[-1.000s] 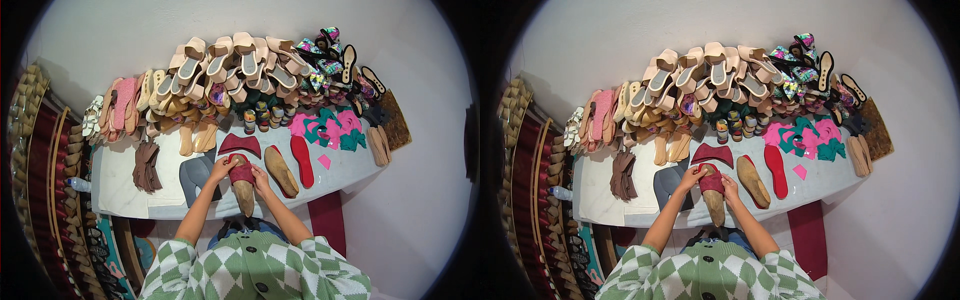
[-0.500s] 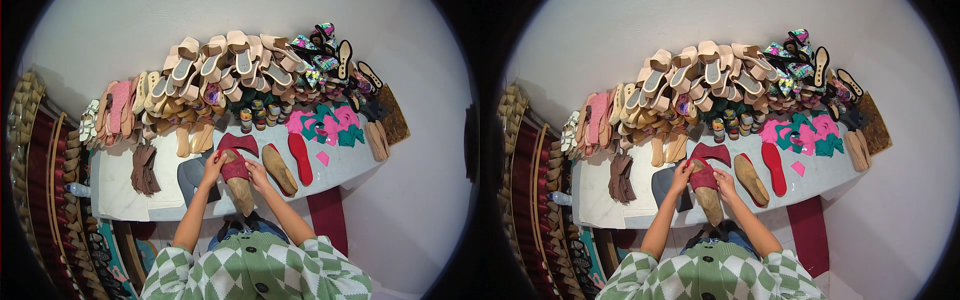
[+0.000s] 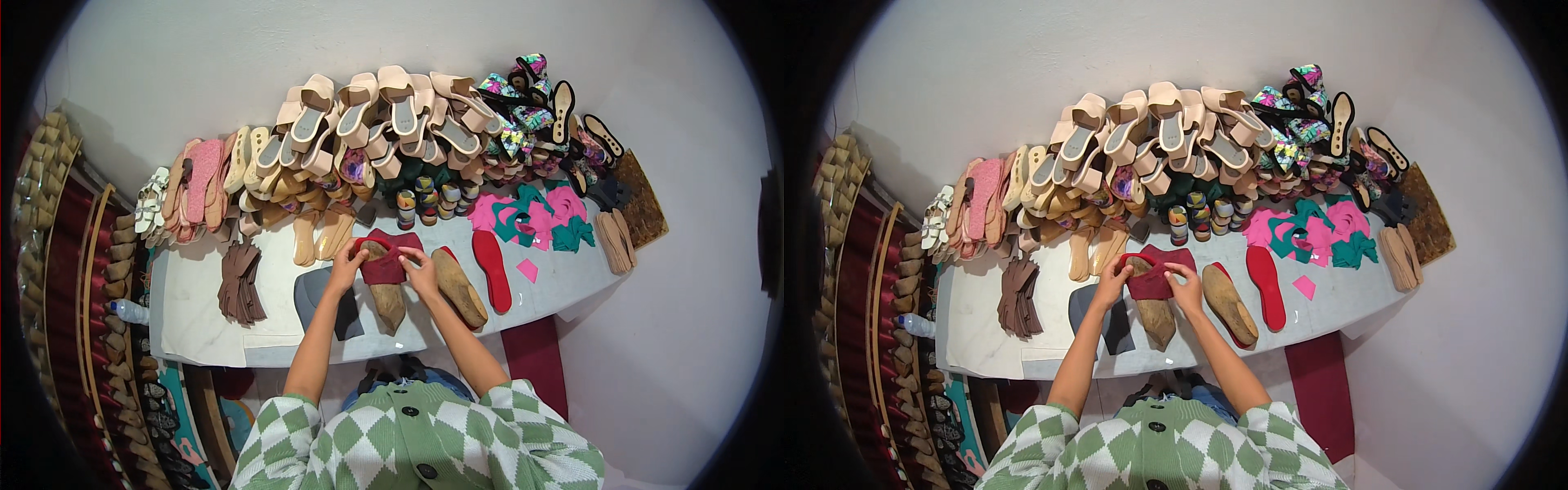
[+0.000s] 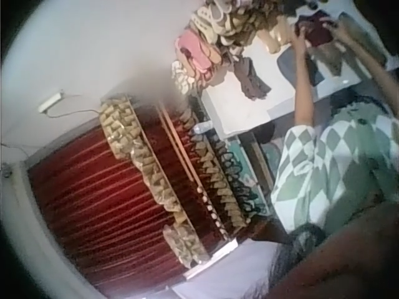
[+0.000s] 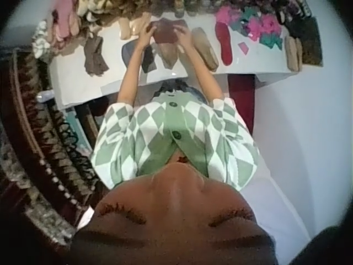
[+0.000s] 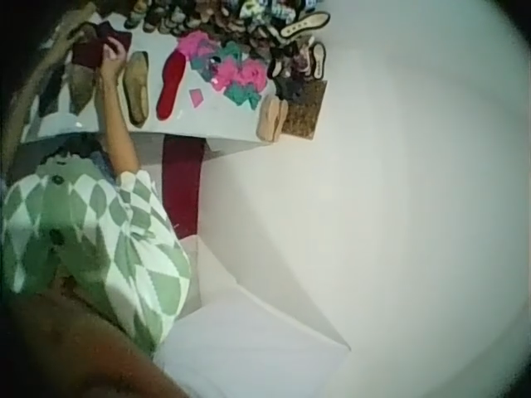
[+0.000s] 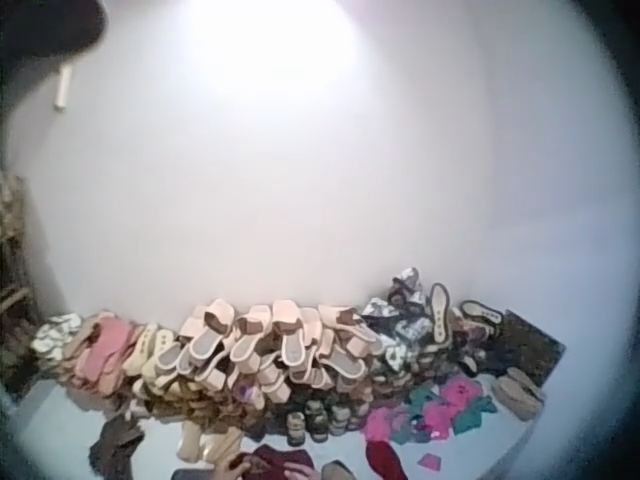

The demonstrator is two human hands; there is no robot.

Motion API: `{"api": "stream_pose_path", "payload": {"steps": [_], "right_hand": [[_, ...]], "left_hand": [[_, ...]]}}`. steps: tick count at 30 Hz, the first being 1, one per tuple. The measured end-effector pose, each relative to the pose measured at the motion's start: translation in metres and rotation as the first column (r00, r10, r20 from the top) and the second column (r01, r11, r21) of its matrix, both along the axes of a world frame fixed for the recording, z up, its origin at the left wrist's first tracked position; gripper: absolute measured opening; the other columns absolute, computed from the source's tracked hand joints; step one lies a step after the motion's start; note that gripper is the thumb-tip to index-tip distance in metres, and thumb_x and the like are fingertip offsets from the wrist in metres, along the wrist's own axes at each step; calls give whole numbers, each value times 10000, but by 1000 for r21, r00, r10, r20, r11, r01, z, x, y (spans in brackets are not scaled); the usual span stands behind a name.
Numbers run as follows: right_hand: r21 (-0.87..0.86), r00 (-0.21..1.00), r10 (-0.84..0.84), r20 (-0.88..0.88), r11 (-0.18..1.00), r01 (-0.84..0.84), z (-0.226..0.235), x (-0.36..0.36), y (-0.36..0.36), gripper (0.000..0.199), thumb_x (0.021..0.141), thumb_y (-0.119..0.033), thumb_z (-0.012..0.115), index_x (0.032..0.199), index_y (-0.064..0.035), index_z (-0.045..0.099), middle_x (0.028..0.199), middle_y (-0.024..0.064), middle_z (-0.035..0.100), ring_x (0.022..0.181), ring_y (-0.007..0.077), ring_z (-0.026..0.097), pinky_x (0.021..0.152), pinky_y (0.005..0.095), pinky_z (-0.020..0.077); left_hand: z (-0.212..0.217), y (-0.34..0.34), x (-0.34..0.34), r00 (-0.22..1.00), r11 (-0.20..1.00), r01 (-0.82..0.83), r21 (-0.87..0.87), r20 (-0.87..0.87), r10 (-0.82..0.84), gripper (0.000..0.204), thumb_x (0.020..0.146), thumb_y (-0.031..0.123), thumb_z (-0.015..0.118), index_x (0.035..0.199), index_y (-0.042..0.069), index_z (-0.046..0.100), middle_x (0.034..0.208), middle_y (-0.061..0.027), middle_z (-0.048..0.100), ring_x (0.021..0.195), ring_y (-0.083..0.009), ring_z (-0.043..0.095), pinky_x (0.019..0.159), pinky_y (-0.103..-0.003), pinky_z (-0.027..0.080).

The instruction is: Assembling shoe uppers onto lasts and organizing shoe components on a work table.

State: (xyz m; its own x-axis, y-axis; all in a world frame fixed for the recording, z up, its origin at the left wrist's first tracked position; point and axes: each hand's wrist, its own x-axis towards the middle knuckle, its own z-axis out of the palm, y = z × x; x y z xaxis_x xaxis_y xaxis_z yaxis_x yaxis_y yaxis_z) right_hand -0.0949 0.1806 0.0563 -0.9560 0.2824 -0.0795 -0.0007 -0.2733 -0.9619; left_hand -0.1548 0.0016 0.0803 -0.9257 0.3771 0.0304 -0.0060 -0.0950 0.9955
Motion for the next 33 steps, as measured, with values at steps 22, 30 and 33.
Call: {"api": "stream_pose_path", "payload": {"steps": [22, 30, 33], "right_hand": [[285, 988, 151, -22, 949, -138, 12, 49, 3, 177, 855, -175, 581, 861, 0, 600, 810, 26, 593, 782, 105, 532, 767, 257, 415], [450, 983, -46, -176, 885, 122, 11, 30, 30, 131, 824, -142, 602, 825, -10, 597, 753, 39, 591, 731, 113, 554, 700, 253, 436], [467, 986, -34, -161, 878, 106, 7, 25, 29, 150, 842, -156, 593, 834, -6, 590, 758, 12, 570, 735, 92, 506, 714, 245, 417]], "left_hand": [[-5, 9, 3, 975, 970, -178, -167, -166, 150, 290, 842, 232, 596, 1029, 17, 542, 864, -36, 586, 806, -109, 530, 757, -250, 422], [2, 12, 4, 988, 995, -28, -93, -156, 14, 328, 858, 270, 584, 1060, 20, 519, 917, -20, 565, 844, -106, 511, 779, -256, 409], [5, 12, 3, 992, 998, -2, -70, -125, -6, 328, 860, 268, 584, 1062, 18, 518, 925, -25, 564, 857, -106, 513, 788, -253, 408]]}}
